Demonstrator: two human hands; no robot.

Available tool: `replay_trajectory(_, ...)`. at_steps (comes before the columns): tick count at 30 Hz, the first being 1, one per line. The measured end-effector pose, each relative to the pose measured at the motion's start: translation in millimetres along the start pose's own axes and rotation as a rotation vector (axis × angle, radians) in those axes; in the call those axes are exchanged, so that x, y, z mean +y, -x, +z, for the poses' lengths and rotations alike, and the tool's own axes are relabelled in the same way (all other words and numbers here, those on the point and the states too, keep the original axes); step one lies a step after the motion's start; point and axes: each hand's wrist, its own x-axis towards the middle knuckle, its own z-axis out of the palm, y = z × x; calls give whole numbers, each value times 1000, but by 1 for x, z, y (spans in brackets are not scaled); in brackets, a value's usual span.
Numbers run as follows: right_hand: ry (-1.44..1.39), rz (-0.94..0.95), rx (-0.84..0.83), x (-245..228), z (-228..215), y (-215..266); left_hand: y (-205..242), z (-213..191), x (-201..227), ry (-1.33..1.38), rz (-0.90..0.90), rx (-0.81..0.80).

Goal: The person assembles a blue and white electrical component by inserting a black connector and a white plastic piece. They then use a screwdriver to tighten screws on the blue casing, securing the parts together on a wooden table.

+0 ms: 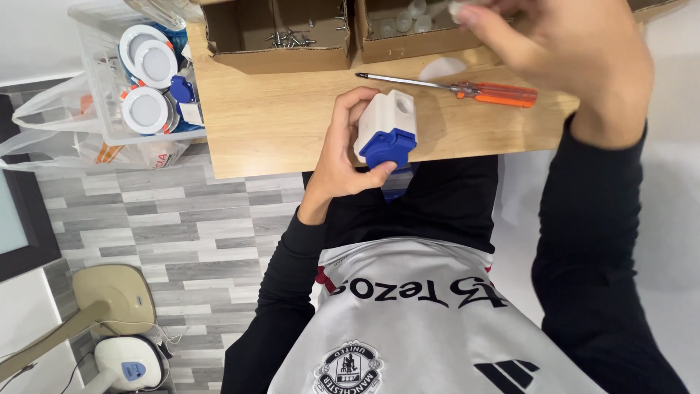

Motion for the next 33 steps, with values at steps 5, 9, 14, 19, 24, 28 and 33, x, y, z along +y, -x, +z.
replay_trajectory(5, -873, -209, 213, -34, -8, 23, 3, 0, -4, 65, -4, 6)
replay_trajectory(9, -960, -91, 262, -38, 29, 46, 4, -3, -5, 3, -9, 6)
replay_trajectory(14, -956, -72, 259, -54, 53, 61, 4, -1, -5, 40, -20, 44)
replay_trajectory(19, -1030, -92, 352, -67, 64, 58, 1, 1, -16, 127, -18, 56)
replay_trajectory(24, -1008, -118, 439, -74, 70, 57, 2, 2, -23, 151, -4, 79)
replay_trajectory(28, -998, -114, 455, -75, 71, 57, 1, 4, -24, 116, 7, 92)
replay_trajectory(33, -985, -119, 477, -78, 73, 57, 4, 6, -29, 89, 6, 102)
